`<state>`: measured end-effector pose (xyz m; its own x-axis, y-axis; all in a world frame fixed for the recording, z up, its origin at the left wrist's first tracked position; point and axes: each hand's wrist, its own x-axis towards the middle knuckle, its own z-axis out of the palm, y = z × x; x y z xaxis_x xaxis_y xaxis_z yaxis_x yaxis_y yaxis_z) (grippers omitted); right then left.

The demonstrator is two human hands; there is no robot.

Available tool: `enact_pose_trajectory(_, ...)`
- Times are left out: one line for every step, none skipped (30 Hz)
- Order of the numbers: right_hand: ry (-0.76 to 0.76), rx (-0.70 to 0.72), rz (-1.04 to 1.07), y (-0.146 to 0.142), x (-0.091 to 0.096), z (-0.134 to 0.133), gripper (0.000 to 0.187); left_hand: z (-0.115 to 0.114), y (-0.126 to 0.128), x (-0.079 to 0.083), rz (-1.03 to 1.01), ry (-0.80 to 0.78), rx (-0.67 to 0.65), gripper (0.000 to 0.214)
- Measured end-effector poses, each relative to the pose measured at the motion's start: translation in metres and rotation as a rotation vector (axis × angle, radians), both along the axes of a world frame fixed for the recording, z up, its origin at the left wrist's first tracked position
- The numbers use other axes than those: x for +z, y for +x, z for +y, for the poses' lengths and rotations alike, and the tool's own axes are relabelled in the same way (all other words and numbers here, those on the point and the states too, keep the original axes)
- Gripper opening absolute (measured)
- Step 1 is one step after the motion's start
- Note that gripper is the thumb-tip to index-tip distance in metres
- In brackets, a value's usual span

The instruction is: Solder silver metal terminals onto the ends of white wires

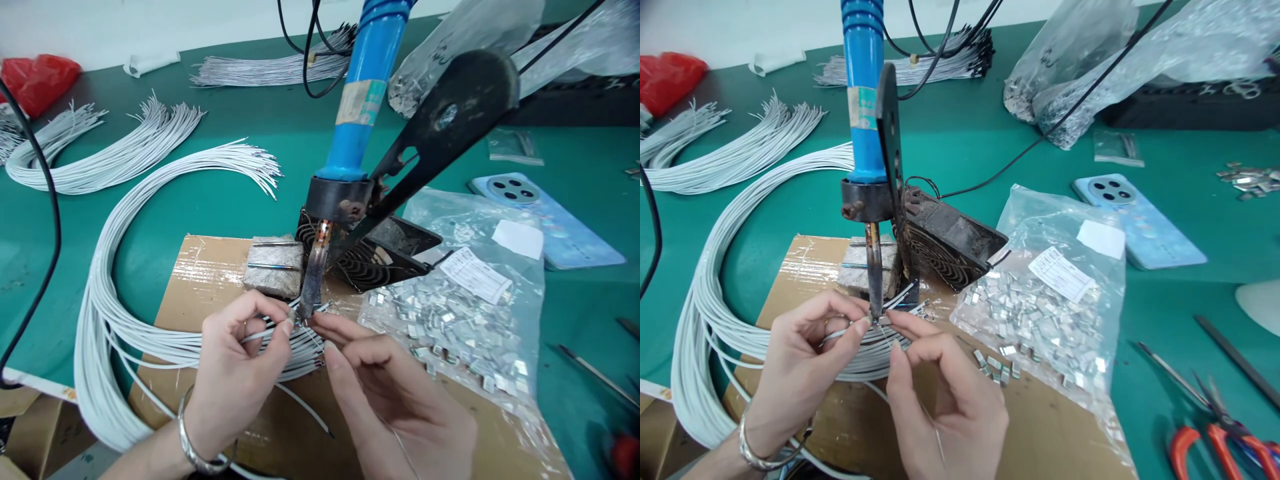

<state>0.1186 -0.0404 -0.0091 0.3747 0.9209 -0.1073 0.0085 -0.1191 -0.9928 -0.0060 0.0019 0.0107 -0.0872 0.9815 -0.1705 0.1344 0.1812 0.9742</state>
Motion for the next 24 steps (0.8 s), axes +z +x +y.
enact_pose_trajectory(-0.002, -0.003, 0.009, -0.0002, 0.0003, 0.0002, 0.021, 0.0, 0.0001, -0.0002, 0.002, 0.0, -0.001, 0.008)
enact_pose_trajectory(-0.002, -0.006, 0.016, -0.0005, 0.0007, 0.0005, 0.021, 0.0001, 0.0003, -0.0003, 0.007, 0.001, -0.003, 0.008)
enact_pose_trajectory(0.0, -0.009, 0.019, -0.0006, 0.001, 0.0007, 0.021, 0.0004, 0.0005, -0.0003, 0.014, 0.0, -0.007, 0.008)
enact_pose_trajectory(0.005, -0.011, 0.019, -0.0006, 0.0013, 0.0009, 0.021, 0.0007, 0.0008, -0.0003, 0.021, 0.002, -0.01, 0.008)
enact_pose_trajectory(0.009, -0.013, 0.015, -0.0005, 0.0015, 0.0011, 0.02, 0.001, 0.001, -0.0003, 0.027, 0.003, -0.011, 0.008)
enact_pose_trajectory(0.014, -0.015, 0.009, -0.0003, 0.0016, 0.0012, 0.021, 0.0012, 0.0011, -0.0002, 0.032, 0.002, -0.012, 0.008)
enact_pose_trajectory(0.017, -0.014, 0.001, 0.0, 0.0016, 0.0013, 0.021, 0.0013, 0.0011, -0.0001, 0.038, 0.001, -0.012, 0.009)
enact_pose_trajectory(0.018, -0.011, -0.008, 0.0002, 0.0016, 0.0013, 0.021, 0.0012, 0.0009, 0.0, 0.044, -0.002, -0.015, 0.009)
enact_pose_trajectory(0.018, -0.007, -0.014, 0.0004, 0.0016, 0.0013, 0.02, 0.0011, 0.0007, 0.0002, 0.049, -0.005, -0.016, 0.008)
enact_pose_trajectory(0.016, -0.004, -0.015, 0.0005, 0.0016, 0.0013, 0.02, 0.0009, 0.0004, 0.0004, 0.053, -0.008, -0.019, 0.008)
enact_pose_trajectory(0.014, -0.003, -0.014, 0.0004, 0.0016, 0.0012, 0.02, 0.0007, 0.0002, 0.0006, 0.054, -0.011, -0.02, 0.008)
enact_pose_trajectory(0.013, -0.006, -0.011, 0.0003, 0.0016, 0.0012, 0.02, 0.0005, 0.0, 0.0007, 0.053, -0.011, -0.021, 0.008)
enact_pose_trajectory(0.011, -0.011, -0.008, 0.0002, 0.0017, 0.0011, 0.019, 0.0003, -0.0002, 0.0009, 0.052, -0.011, -0.021, 0.008)
enact_pose_trajectory(0.01, -0.016, -0.004, 0.0, 0.0018, 0.0011, 0.02, 0.0002, -0.0003, 0.0009, 0.052, -0.007, -0.021, 0.009)
enact_pose_trajectory(0.009, -0.018, -0.001, -0.0001, 0.0019, 0.0011, 0.02, 0.0001, -0.0003, 0.0009, 0.055, -0.004, -0.023, 0.009)
enact_pose_trajectory(0.006, -0.017, 0.0, -0.0002, 0.002, 0.0012, 0.02, 0.0001, -0.0004, 0.0008, 0.059, -0.003, -0.027, 0.009)
enact_pose_trajectory(0.005, -0.015, 0.002, -0.0002, 0.0021, 0.0012, 0.02, 0.0001, -0.0005, 0.0007, 0.064, 0.0, -0.028, 0.009)
enact_pose_trajectory(0.003, -0.012, 0.005, -0.0001, 0.0022, 0.0013, 0.02, 0.0, -0.0006, 0.0005, 0.068, 0.003, -0.03, 0.009)
enact_pose_trajectory(0.003, -0.011, 0.006, -0.0001, 0.0022, 0.0014, 0.02, 0.0, -0.0008, 0.0003, 0.07, 0.005, -0.031, 0.009)
enact_pose_trajectory(0.003, -0.012, 0.005, 0.0, 0.0022, 0.0015, 0.02, -0.0001, -0.001, 0.0001, 0.071, 0.006, -0.034, 0.009)
enact_pose_trajectory(0.005, -0.012, 0.004, 0.0001, 0.002, 0.0015, 0.021, -0.0002, -0.0012, -0.0001, 0.071, 0.005, -0.035, 0.009)
enact_pose_trajectory(0.008, -0.01, 0.006, 0.0001, 0.0018, 0.0016, 0.021, -0.0002, -0.0014, -0.0001, 0.07, 0.006, -0.036, 0.009)
enact_pose_trajectory(0.011, -0.007, 0.007, 0.0, 0.0014, 0.0017, 0.021, -0.0002, -0.0016, -0.0002, 0.068, 0.006, -0.038, 0.009)
enact_pose_trajectory(0.013, -0.004, 0.013, 0.0, 0.0011, 0.0017, 0.021, -0.0002, -0.0017, -0.0002, 0.063, 0.005, -0.038, 0.009)
